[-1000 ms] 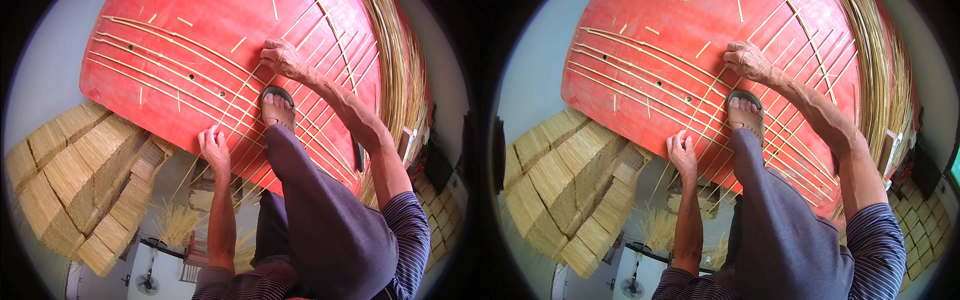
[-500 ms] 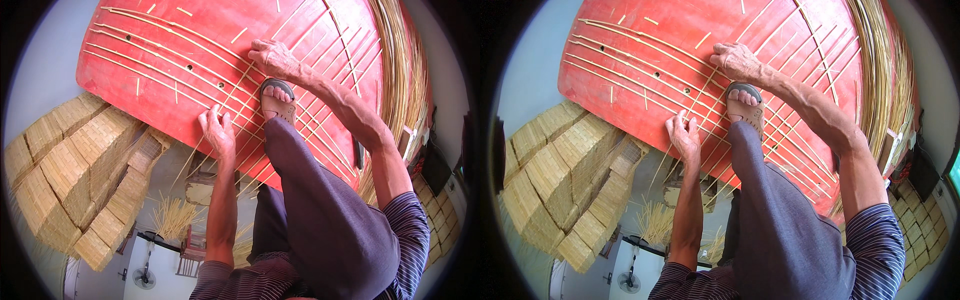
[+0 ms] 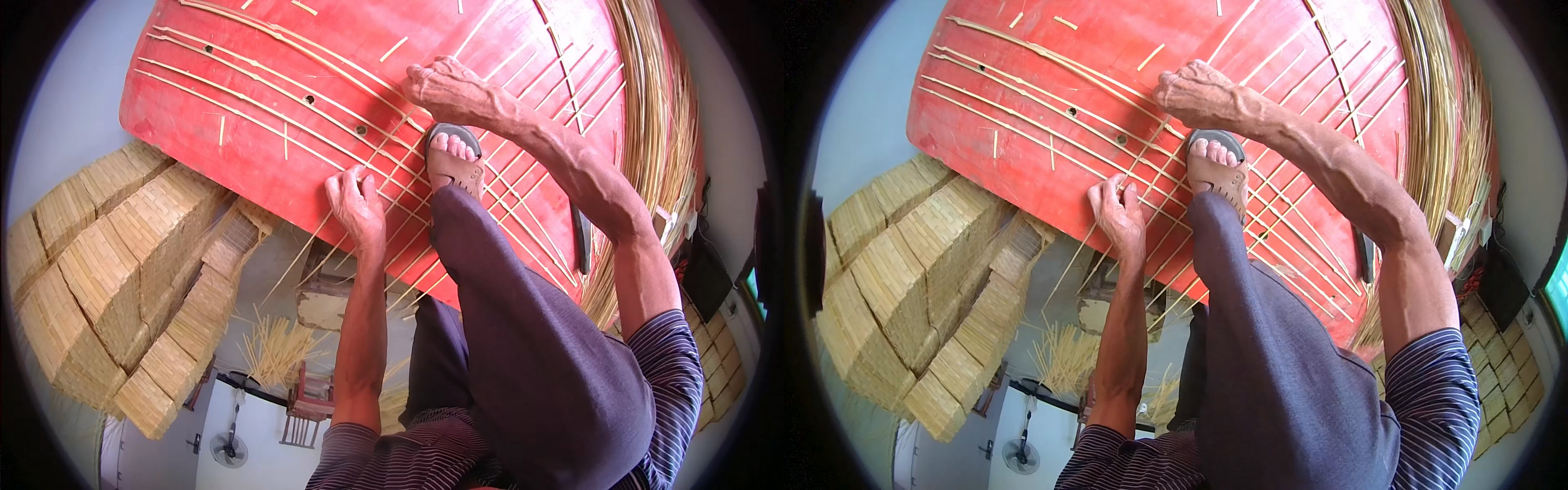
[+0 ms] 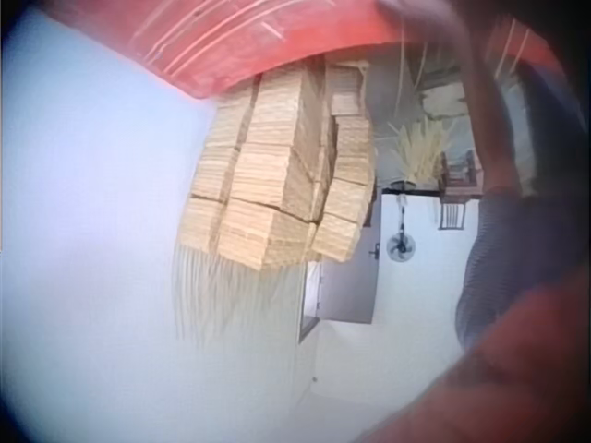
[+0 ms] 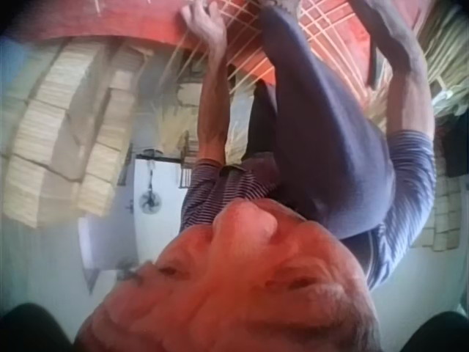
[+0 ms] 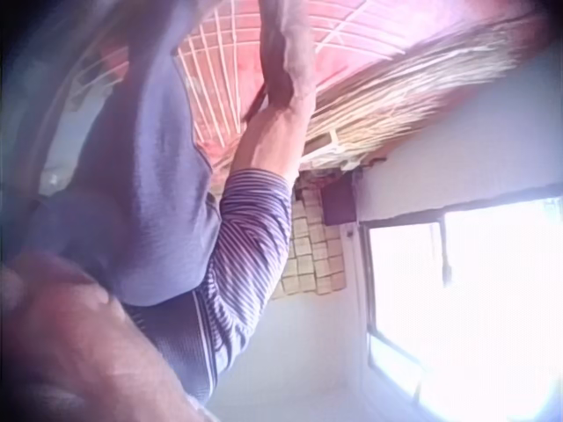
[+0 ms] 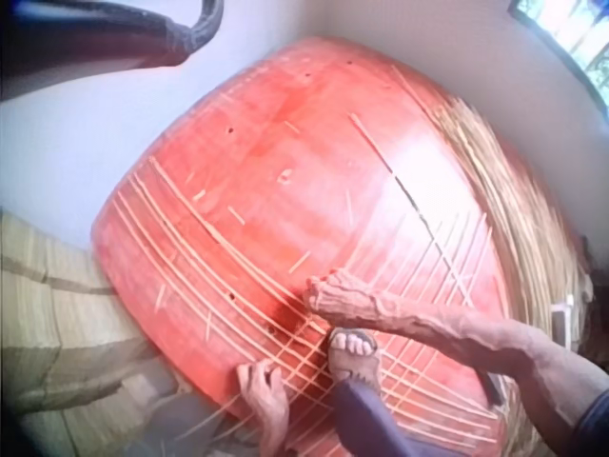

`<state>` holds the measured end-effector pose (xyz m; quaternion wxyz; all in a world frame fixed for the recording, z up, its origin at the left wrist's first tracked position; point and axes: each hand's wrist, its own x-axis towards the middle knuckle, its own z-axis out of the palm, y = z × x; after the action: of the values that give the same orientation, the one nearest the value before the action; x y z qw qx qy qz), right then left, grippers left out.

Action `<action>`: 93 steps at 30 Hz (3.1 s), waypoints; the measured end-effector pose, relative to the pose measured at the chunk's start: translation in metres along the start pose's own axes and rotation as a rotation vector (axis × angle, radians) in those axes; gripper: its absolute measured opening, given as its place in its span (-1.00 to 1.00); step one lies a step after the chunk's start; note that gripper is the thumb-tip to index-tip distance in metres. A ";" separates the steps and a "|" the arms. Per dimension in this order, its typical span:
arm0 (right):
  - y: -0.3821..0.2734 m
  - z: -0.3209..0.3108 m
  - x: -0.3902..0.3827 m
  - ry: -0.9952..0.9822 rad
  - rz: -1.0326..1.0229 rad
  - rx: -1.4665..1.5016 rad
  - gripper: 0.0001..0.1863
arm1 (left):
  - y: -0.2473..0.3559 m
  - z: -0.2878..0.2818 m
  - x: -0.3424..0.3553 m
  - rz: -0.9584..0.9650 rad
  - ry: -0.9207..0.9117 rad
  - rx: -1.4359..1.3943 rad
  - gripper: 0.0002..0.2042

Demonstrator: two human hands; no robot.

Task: The person weaves thin bamboo strips by hand on a red curved work surface, alternating strips over and under existing rows to form a grid pattern. The person uses their right foot to hold the work in place while manipulating the strips with both hands.

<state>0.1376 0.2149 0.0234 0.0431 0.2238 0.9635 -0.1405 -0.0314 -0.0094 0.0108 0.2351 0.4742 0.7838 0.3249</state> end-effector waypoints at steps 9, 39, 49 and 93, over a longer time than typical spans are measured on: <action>0.009 0.014 0.003 0.042 0.025 0.143 -0.90 | 0.000 0.002 -0.002 0.038 0.021 0.039 -0.82; -0.044 0.009 0.043 0.173 0.436 0.553 -0.79 | -0.017 -0.038 0.059 -0.818 0.157 -0.832 -0.43; -0.045 0.008 0.068 -0.038 0.733 0.761 -0.83 | -0.017 -0.059 0.084 -0.746 -0.048 -0.830 -0.63; 0.007 0.055 -0.374 0.189 1.202 0.244 -0.79 | 0.035 -0.095 0.210 -0.013 -0.431 -1.055 -0.28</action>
<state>0.4768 0.0487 0.0237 0.0033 0.7420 0.6458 -0.1801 -0.1669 0.1632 0.0880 0.5968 0.3433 0.4526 0.5667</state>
